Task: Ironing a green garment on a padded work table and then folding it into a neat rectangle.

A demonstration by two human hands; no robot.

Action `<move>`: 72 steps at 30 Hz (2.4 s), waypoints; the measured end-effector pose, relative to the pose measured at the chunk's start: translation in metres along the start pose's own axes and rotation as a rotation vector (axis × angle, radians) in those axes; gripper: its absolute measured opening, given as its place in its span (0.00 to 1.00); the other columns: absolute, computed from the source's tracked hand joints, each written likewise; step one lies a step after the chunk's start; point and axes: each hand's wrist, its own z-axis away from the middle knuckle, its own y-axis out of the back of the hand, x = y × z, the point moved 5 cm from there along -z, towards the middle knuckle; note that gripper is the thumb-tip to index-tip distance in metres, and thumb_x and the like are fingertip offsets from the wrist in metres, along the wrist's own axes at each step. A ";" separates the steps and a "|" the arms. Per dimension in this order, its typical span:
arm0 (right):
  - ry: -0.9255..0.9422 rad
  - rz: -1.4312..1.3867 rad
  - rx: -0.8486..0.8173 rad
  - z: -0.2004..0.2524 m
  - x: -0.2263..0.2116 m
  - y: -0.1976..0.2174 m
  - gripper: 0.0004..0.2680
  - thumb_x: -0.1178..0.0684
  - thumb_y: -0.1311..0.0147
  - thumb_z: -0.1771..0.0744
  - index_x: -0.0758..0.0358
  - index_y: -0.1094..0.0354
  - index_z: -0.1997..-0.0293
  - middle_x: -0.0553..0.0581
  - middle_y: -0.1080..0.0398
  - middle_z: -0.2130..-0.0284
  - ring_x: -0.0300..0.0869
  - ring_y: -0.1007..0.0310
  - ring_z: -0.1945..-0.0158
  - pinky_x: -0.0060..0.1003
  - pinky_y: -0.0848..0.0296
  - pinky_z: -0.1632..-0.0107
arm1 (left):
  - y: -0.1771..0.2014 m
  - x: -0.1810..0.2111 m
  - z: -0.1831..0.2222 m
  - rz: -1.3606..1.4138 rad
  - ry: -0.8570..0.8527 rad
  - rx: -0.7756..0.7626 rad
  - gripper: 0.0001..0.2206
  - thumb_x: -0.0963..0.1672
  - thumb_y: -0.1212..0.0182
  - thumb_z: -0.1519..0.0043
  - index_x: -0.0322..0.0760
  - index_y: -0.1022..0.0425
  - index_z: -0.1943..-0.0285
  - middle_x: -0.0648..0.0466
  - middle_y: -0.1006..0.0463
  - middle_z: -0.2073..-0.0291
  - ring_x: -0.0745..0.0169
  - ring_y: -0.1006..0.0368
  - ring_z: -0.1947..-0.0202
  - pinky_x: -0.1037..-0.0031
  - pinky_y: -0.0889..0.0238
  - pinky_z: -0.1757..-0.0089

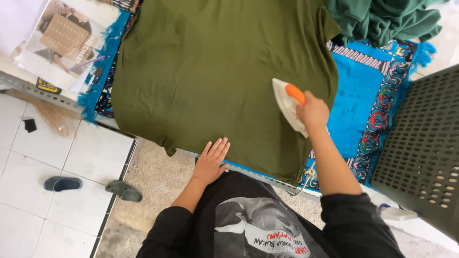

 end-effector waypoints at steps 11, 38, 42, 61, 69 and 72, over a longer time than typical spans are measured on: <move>0.309 0.017 -0.248 0.047 -0.074 0.024 0.14 0.45 0.40 0.40 0.51 0.26 0.51 0.68 0.21 0.67 0.65 0.20 0.56 0.57 0.23 0.51 | 0.004 -0.009 0.024 0.017 0.145 -0.001 0.46 0.56 0.38 0.42 0.40 0.59 0.18 0.50 0.61 0.19 0.55 0.65 0.21 0.58 0.73 0.27; 0.114 0.011 -0.177 -0.017 -0.184 0.018 0.15 0.42 0.41 0.40 0.48 0.26 0.51 0.68 0.22 0.65 0.66 0.21 0.55 0.57 0.24 0.51 | 0.020 -0.146 0.073 0.276 0.005 0.263 0.21 0.53 0.56 0.30 0.46 0.33 0.30 0.57 0.35 0.29 0.63 0.43 0.29 0.53 0.55 0.35; 0.210 0.060 -0.339 0.073 -0.196 -0.008 0.18 0.44 0.38 0.41 0.48 0.27 0.47 0.70 0.21 0.66 0.66 0.20 0.56 0.58 0.23 0.50 | 0.008 -0.163 0.060 0.309 -0.053 0.410 0.18 0.54 0.53 0.31 0.42 0.23 0.49 0.55 0.23 0.51 0.58 0.29 0.44 0.57 0.42 0.42; -0.057 0.151 0.015 -0.060 -0.216 -0.003 0.10 0.43 0.43 0.39 0.46 0.32 0.56 0.61 0.23 0.71 0.60 0.19 0.62 0.54 0.21 0.58 | 0.063 -0.230 0.011 0.101 0.205 0.299 0.36 0.58 0.52 0.34 0.38 0.48 0.20 0.44 0.51 0.21 0.50 0.59 0.21 0.49 0.71 0.28; 0.179 0.053 -0.261 0.011 -0.275 0.003 0.18 0.45 0.40 0.41 0.48 0.26 0.47 0.69 0.21 0.63 0.65 0.21 0.53 0.57 0.23 0.48 | 0.056 -0.235 0.014 0.123 0.282 0.207 0.41 0.61 0.54 0.35 0.31 0.53 0.20 0.39 0.57 0.21 0.46 0.65 0.20 0.51 0.78 0.27; 0.258 0.163 -0.366 0.083 -0.290 -0.011 0.19 0.43 0.41 0.40 0.47 0.27 0.44 0.68 0.20 0.63 0.63 0.19 0.55 0.56 0.22 0.50 | 0.054 -0.237 0.013 0.128 0.292 0.189 0.41 0.60 0.55 0.34 0.30 0.53 0.21 0.38 0.59 0.21 0.44 0.66 0.20 0.49 0.79 0.28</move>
